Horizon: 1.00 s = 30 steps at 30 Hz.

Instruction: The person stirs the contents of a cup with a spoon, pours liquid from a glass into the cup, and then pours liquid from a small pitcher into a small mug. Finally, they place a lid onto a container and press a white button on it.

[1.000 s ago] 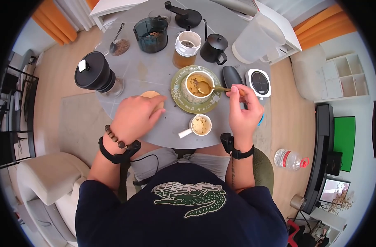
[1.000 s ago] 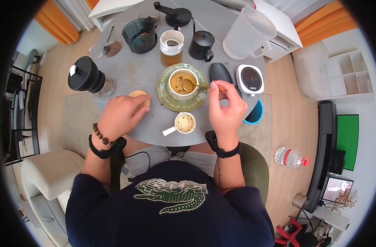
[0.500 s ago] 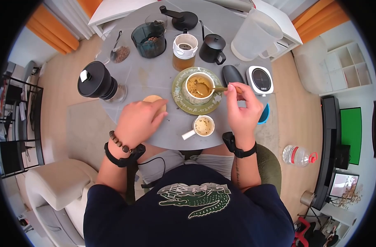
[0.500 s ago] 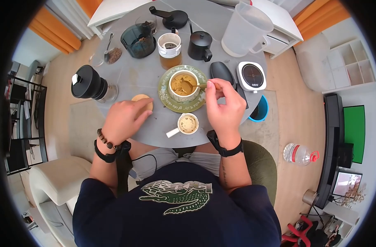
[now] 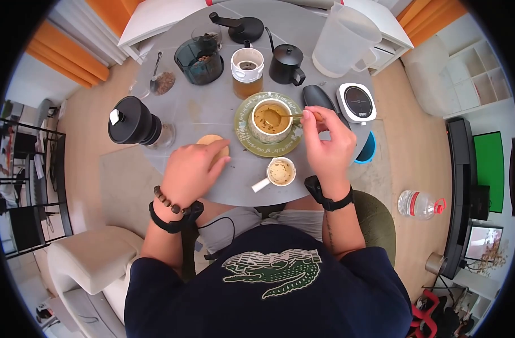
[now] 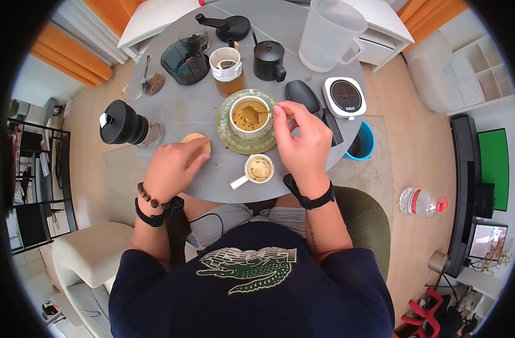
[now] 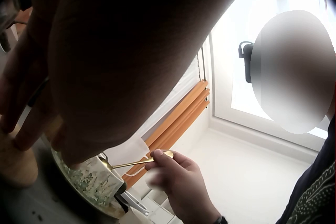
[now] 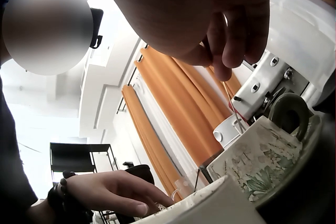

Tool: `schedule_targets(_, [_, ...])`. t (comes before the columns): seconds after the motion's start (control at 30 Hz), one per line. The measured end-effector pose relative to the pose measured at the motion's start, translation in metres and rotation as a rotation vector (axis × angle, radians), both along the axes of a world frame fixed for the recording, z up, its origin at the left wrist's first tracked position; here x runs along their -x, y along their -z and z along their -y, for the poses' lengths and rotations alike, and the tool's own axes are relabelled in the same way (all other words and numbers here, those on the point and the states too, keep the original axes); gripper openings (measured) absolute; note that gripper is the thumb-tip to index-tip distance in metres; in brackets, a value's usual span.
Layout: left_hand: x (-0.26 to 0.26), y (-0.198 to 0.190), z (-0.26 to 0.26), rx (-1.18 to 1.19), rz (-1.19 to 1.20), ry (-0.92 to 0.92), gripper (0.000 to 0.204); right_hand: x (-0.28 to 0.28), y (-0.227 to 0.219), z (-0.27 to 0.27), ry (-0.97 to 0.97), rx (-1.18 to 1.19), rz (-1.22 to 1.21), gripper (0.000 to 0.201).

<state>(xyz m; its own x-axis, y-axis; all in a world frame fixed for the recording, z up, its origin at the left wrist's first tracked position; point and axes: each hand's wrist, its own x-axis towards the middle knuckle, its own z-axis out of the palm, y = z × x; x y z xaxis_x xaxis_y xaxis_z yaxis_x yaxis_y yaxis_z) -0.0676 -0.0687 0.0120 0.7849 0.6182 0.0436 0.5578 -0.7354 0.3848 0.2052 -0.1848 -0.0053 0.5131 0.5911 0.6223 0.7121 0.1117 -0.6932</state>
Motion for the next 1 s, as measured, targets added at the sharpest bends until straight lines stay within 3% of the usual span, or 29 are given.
schedule_targets(0.17, [-0.0002,0.0017,-0.0002,-0.002,0.0,0.0,0.033,-0.002,-0.0029,0.0058,0.04,0.039,0.051,0.009])
schedule_targets(0.37, [-0.0002,0.0005,0.0002,-0.005,0.008,0.002,0.034,0.0008,0.0001,0.0046,-0.039,0.001,-0.082,0.008])
schedule_targets(0.77, [-0.0009,0.0013,-0.0003,-0.002,0.005,0.004,0.034,-0.0041,-0.005,0.0064,0.028,0.029,0.034,0.007])
schedule_targets(1.0, [-0.0018,-0.0025,0.0007,0.009,-0.015,-0.013,0.03,0.0001,0.0016,-0.0007,-0.053,0.026,-0.009,0.006])
